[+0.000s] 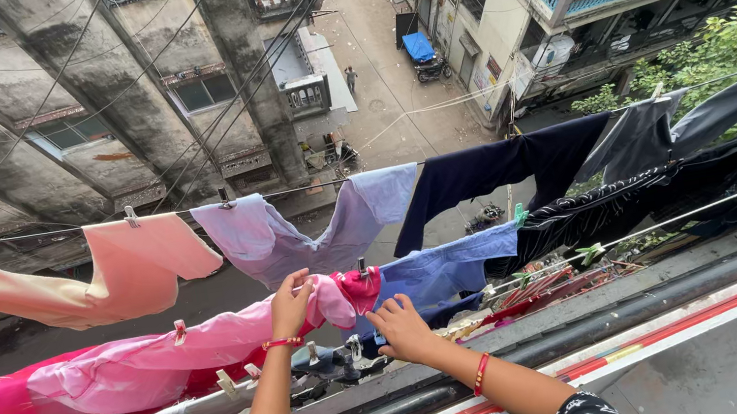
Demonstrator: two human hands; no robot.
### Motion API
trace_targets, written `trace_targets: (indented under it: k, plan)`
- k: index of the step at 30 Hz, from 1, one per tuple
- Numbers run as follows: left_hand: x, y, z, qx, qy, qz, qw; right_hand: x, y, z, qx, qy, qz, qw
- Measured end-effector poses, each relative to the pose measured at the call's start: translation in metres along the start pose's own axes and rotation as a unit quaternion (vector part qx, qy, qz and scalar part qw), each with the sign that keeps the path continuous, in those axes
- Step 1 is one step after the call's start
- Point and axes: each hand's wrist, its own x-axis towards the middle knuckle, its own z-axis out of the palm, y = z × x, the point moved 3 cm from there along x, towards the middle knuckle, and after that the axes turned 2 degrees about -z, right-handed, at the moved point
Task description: The person hangs laundry on a wire line on a balcony using clothespins, adjusting a pink cloth, a peach cloth, and several dark garments.
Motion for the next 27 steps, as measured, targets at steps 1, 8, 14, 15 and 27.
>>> trace_targets:
  k: [1, 8, 14, 15, 27]
  plan:
    - [-0.002, 0.0, -0.003, 0.012, 0.003, 0.001, 1.0, 0.001, 0.004, 0.01, -0.015, 0.018, -0.007, 1.0]
    - [-0.002, 0.0, 0.0, 0.015, 0.0, 0.008, 1.0, 0.002, 0.013, 0.025, -0.004, -0.004, -0.007, 1.0]
    - [-0.002, -0.004, 0.009, 0.042, 0.002, 0.0, 0.999, -0.001, 0.024, -0.011, 0.071, -0.055, 0.019, 0.996]
    - [-0.003, -0.005, 0.012, 0.046, 0.0, 0.0, 0.999, -0.002, 0.025, -0.013, 0.075, -0.051, 0.01, 0.996]
    - [-0.012, -0.014, 0.023, 0.115, -0.02, -0.002, 0.993, -0.007, 0.002, 0.019, 0.113, 0.066, 0.049, 0.99]
